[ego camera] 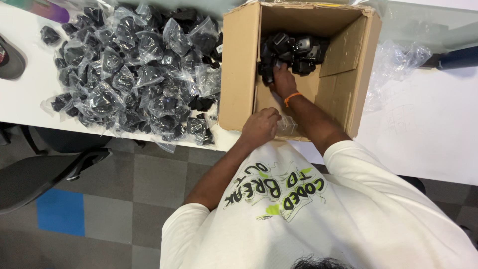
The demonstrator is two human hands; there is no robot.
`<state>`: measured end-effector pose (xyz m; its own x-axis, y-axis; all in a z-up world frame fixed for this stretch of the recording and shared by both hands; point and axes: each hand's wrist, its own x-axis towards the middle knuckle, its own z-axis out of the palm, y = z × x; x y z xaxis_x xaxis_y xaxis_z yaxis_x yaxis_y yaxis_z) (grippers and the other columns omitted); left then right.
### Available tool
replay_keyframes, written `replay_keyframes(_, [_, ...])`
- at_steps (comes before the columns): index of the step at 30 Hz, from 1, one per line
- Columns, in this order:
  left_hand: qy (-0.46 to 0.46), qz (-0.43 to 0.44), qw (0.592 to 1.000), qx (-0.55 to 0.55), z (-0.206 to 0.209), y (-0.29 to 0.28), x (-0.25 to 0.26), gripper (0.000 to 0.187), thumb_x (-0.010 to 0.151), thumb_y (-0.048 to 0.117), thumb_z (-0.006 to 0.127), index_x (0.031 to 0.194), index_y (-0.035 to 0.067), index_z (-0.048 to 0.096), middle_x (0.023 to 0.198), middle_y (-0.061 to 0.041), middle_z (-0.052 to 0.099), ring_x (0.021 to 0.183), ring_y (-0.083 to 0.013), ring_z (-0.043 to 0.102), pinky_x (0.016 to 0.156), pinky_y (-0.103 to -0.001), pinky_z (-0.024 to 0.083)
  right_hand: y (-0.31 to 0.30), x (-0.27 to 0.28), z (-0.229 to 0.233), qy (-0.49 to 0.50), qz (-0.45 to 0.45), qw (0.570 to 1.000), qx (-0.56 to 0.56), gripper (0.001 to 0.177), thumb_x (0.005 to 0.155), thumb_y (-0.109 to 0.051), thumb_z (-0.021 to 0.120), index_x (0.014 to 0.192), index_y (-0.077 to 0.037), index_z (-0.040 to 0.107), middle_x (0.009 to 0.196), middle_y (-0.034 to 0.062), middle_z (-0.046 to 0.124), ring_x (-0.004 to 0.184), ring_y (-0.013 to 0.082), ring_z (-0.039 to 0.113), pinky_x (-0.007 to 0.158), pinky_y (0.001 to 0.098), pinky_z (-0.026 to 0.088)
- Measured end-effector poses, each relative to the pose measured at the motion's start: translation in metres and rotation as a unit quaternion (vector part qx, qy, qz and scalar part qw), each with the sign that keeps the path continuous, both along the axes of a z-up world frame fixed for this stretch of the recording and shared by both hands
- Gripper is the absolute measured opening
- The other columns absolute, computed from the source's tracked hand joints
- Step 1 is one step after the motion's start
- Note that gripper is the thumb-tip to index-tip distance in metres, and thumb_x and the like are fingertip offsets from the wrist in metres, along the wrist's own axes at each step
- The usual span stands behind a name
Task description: The person takes electronic components out of a cardboard box and places them into individual plastic bags on a desk.
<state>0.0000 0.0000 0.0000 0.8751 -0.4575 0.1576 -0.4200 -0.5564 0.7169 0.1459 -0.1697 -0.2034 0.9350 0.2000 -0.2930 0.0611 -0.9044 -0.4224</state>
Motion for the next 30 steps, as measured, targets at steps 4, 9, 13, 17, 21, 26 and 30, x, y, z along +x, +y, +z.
replay_keyframes(4, [-0.01,-0.002,1.0,-0.007,-0.002,0.0,-0.001,0.018,0.08,0.002,0.066,0.096,0.004,0.071,0.098,-0.008,0.063,0.092,-0.0266,0.066,0.079,-0.041,0.055,0.001,-0.014,-0.034,0.069,0.104,0.992,0.027,0.059,0.072,-0.008,0.082,0.124,-0.003,0.055,0.134,0.0292,0.044,0.102,0.0483,0.063,0.087,0.0501,0.055])
replay_keyframes(9, [-0.013,0.012,0.999,-0.031,-0.002,-0.001,0.001,0.018,0.083,0.0,0.064,0.099,0.004,0.07,0.102,-0.008,0.064,0.095,-0.0277,0.066,0.082,-0.042,0.055,-0.015,-0.005,-0.026,0.121,0.14,0.98,0.071,0.057,0.08,0.003,0.064,0.136,-0.008,0.059,0.139,0.0303,0.046,0.109,0.0466,0.064,0.092,0.0473,0.057])
replay_keyframes(13, [0.013,0.042,0.998,-0.039,0.0,-0.002,-0.001,0.021,0.085,-0.001,0.062,0.106,0.004,0.068,0.109,-0.01,0.064,0.1,-0.0297,0.066,0.083,-0.042,0.056,-0.032,0.013,0.044,0.1,0.127,0.983,0.087,0.05,0.086,-0.015,0.073,0.134,-0.003,0.06,0.131,0.0212,0.062,0.117,0.0392,0.064,0.1,0.0433,0.052])
replay_keyframes(17, [0.002,0.095,0.995,-0.039,-0.001,-0.004,-0.002,0.04,0.087,-0.001,0.062,0.126,0.006,0.06,0.114,-0.014,0.064,0.103,-0.035,0.065,0.086,-0.045,0.055,-0.055,-0.012,0.143,0.281,0.065,0.894,0.343,0.039,0.1,-0.024,0.07,0.133,-0.004,0.062,0.124,0.0109,0.072,0.116,0.0219,0.066,0.102,0.034,0.051])
replay_keyframes(21, [0.032,0.115,0.993,-0.018,-0.007,-0.007,-0.003,0.051,0.09,0.003,0.066,0.139,0.006,0.051,0.114,-0.017,0.064,0.102,-0.0359,0.066,0.086,-0.046,0.055,-0.064,-0.074,0.194,0.284,0.106,0.833,0.464,0.061,0.082,-0.008,0.078,0.134,-0.008,0.048,0.119,0.0095,0.067,0.111,0.017,0.064,0.099,0.0307,0.053])
replay_keyframes(26, [0.031,0.126,0.99,-0.049,-0.009,-0.01,-0.002,0.055,0.089,0.014,0.073,0.138,0.006,0.049,0.119,-0.015,0.067,0.102,-0.0305,0.069,0.085,-0.041,0.057,-0.1,-0.119,0.195,0.215,-0.186,0.895,0.344,0.02,0.091,-0.004,0.066,0.105,-0.013,0.056,0.105,0.0,0.07,0.09,0.0119,0.071,0.074,0.0269,0.062])
replay_keyframes(30, [-0.01,0.128,0.991,-0.031,-0.007,-0.012,-0.004,0.052,0.095,0.019,0.071,0.139,0.004,0.049,0.119,-0.014,0.067,0.101,-0.0278,0.07,0.084,-0.041,0.056,-0.199,-0.107,0.158,-0.086,-0.242,0.72,0.645,0.024,0.106,0.008,0.07,0.102,-0.01,0.055,0.102,0.0012,0.057,0.088,0.0112,0.058,0.078,0.0279,0.054])
